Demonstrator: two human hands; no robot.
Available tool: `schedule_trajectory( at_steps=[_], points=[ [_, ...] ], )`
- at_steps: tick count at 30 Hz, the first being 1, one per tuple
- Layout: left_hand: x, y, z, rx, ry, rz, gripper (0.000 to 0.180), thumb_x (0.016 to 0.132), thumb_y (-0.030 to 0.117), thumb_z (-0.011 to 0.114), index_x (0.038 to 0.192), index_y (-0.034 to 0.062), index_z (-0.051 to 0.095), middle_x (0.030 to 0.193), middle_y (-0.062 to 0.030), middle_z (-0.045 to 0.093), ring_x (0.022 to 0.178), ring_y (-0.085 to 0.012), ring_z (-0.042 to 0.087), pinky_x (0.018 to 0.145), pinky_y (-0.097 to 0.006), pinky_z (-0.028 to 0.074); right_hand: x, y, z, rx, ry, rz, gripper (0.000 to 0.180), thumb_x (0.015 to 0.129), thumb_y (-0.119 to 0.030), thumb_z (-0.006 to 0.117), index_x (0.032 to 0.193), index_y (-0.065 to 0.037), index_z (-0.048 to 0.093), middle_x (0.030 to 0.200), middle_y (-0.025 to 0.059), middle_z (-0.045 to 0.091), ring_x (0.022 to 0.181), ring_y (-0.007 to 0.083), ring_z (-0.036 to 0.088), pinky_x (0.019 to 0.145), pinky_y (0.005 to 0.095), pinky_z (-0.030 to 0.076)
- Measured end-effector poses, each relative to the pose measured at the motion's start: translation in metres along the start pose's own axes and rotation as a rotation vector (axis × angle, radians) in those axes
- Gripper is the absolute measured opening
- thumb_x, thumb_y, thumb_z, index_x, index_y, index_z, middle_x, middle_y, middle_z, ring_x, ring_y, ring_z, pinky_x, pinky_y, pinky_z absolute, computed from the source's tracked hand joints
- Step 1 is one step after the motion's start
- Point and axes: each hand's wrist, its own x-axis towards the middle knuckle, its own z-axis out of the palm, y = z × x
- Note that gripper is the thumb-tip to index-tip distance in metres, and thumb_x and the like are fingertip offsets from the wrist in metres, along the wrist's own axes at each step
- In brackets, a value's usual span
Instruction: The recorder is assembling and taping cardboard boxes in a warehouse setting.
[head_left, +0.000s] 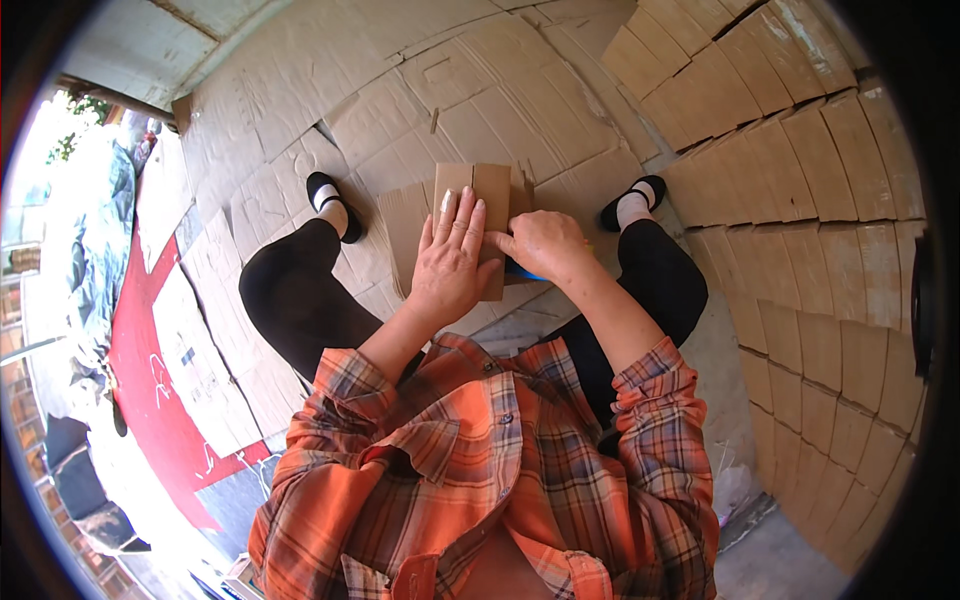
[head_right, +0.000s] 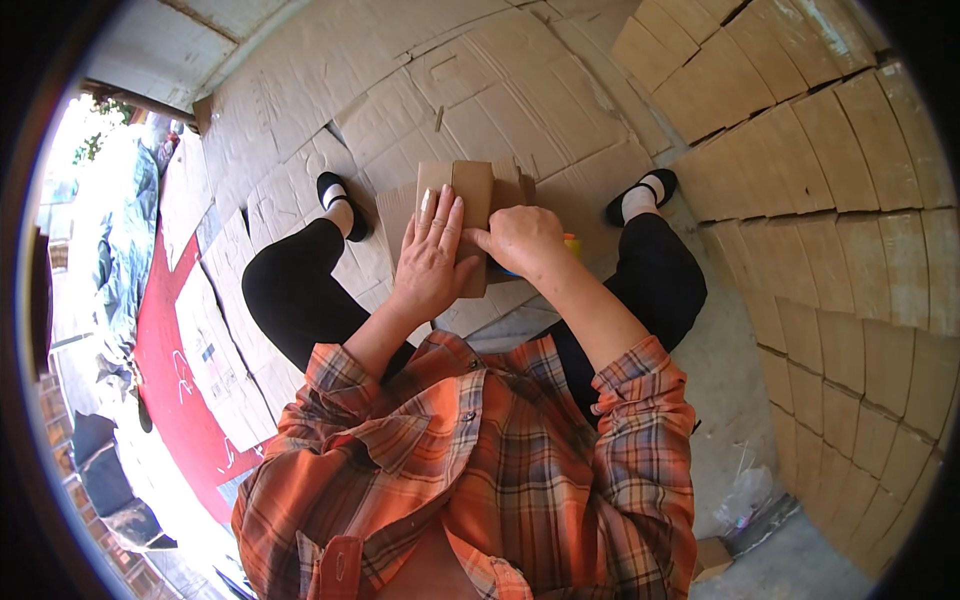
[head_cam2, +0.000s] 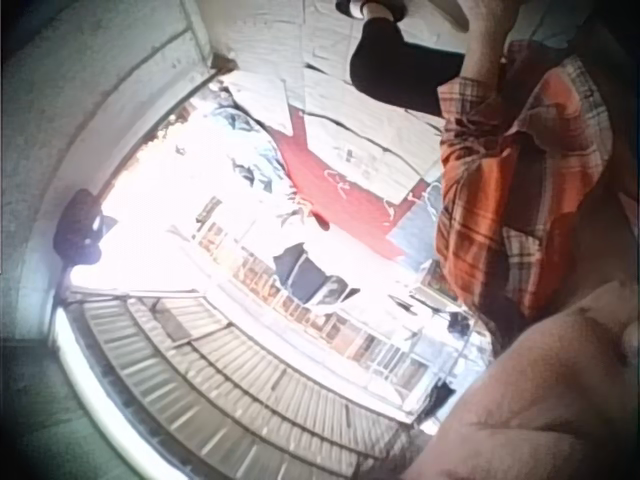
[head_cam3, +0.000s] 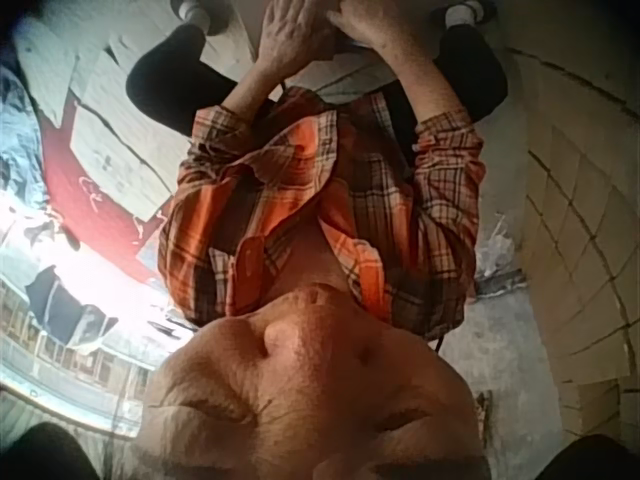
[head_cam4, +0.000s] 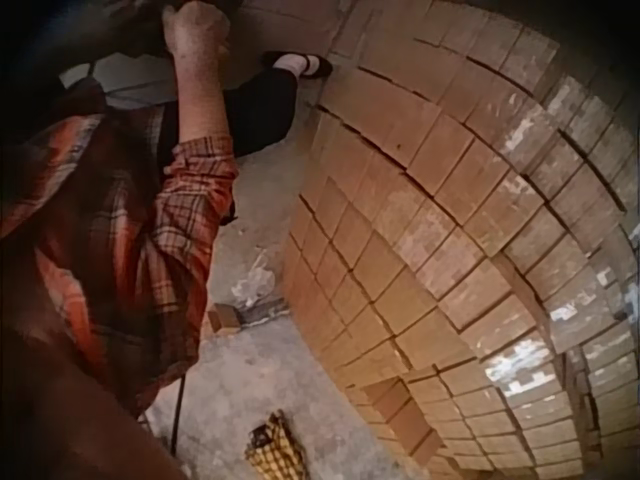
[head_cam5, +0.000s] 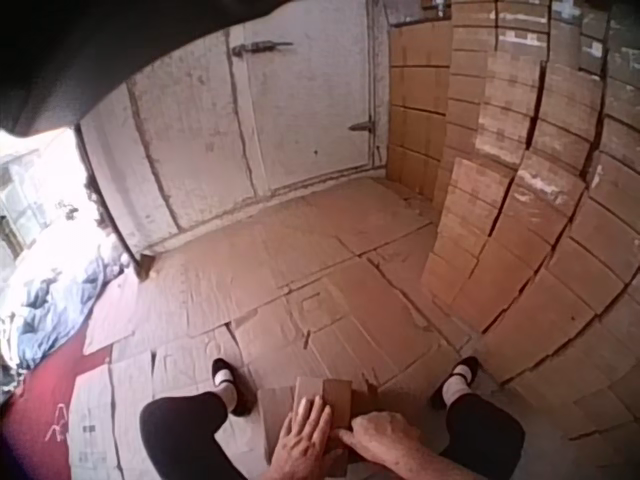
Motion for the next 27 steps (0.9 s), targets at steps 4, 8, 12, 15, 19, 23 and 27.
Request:
schedule_trajectory(
  at_steps=[4, 8, 12, 15, 19, 23, 27],
  points=[
    [-0.003, -0.004, -0.002, 0.016, -0.024, 0.040, 0.072, 0.079, 0.023, 0.064, 0.140, 0.0010, 0.033, 0.150, -0.0166, 0.023, 0.140, -0.0351, 0.019, 0.110, -0.050, 0.020, 0.001, 0.000, 0.000, 0.011, -0.002, -0.016, 0.055, 0.084, -0.056, 0.052, 0.080, -0.004, 0.070, 0.079, 0.0173, 0.068, 0.080, 0.0320, 0.067, 0.071, 0.0416, 0.052],
    [0.001, -0.004, -0.004, 0.047, -0.018, 0.033, 0.068, 0.081, 0.026, 0.063, 0.139, 0.0023, 0.037, 0.150, -0.0117, 0.026, 0.139, -0.0301, 0.022, 0.110, -0.051, 0.021, 0.001, 0.001, -0.008, 0.015, -0.033, 0.005, 0.050, 0.082, -0.053, 0.056, 0.086, -0.005, 0.069, 0.084, 0.0176, 0.067, 0.081, 0.0327, 0.066, 0.072, 0.0429, 0.051],
    [0.010, -0.008, -0.004, -0.002, 0.006, 0.023, 0.063, 0.082, 0.024, 0.062, 0.137, 0.0045, 0.039, 0.148, -0.0079, 0.030, 0.139, -0.0280, 0.024, 0.110, -0.049, 0.022, -0.007, 0.034, -0.021, 0.181, 0.106, 0.036, 0.044, 0.078, -0.044, 0.064, 0.096, -0.004, 0.067, 0.090, 0.0165, 0.067, 0.085, 0.0334, 0.064, 0.074, 0.0411, 0.050],
    [0.008, -0.015, -0.003, -0.005, 0.021, 0.021, 0.058, 0.083, 0.021, 0.060, 0.136, 0.0053, 0.042, 0.147, -0.0061, 0.033, 0.138, -0.0271, 0.025, 0.110, -0.049, 0.024, -0.016, 0.055, -0.044, 0.466, 0.218, 0.063, 0.032, 0.081, -0.023, 0.067, 0.105, -0.002, 0.065, 0.093, 0.0126, 0.069, 0.082, 0.0195, 0.065, 0.074, 0.0308, 0.050],
    [0.008, -0.014, 0.001, -0.013, 0.069, 0.026, 0.053, 0.083, 0.018, 0.061, 0.132, 0.0049, 0.046, 0.145, -0.0048, 0.037, 0.137, -0.0263, 0.028, 0.110, -0.048, 0.025, -0.024, 0.059, -0.064, 0.963, 0.395, -0.065, 0.034, 0.084, -0.022, 0.068, 0.110, 0.000, 0.063, 0.092, 0.0093, 0.068, 0.083, 0.0134, 0.063, 0.075, 0.0265, 0.049],
    [0.006, -0.013, 0.008, 0.021, 0.137, 0.041, 0.050, 0.080, 0.017, 0.063, 0.128, 0.0049, 0.051, 0.140, -0.0053, 0.042, 0.134, -0.0264, 0.032, 0.110, -0.048, 0.026, -0.016, 0.035, -0.068, 1.278, 0.382, -0.254, 0.034, 0.085, -0.018, 0.069, 0.112, 0.000, 0.062, 0.095, 0.0048, 0.066, 0.084, 0.0081, 0.059, 0.076, 0.0227, 0.048],
    [0.006, -0.009, 0.007, -0.023, 0.222, 0.062, 0.043, 0.077, 0.015, 0.065, 0.117, 0.0046, 0.057, 0.125, -0.0053, 0.052, 0.120, -0.0259, 0.044, 0.103, -0.046, 0.034, 0.006, 0.028, -0.046, 1.298, 0.258, -0.291, 0.037, 0.085, -0.022, 0.069, 0.111, 0.003, 0.061, 0.097, 0.0051, 0.065, 0.088, 0.0083, 0.057, 0.079, 0.0226, 0.046]
  ],
)
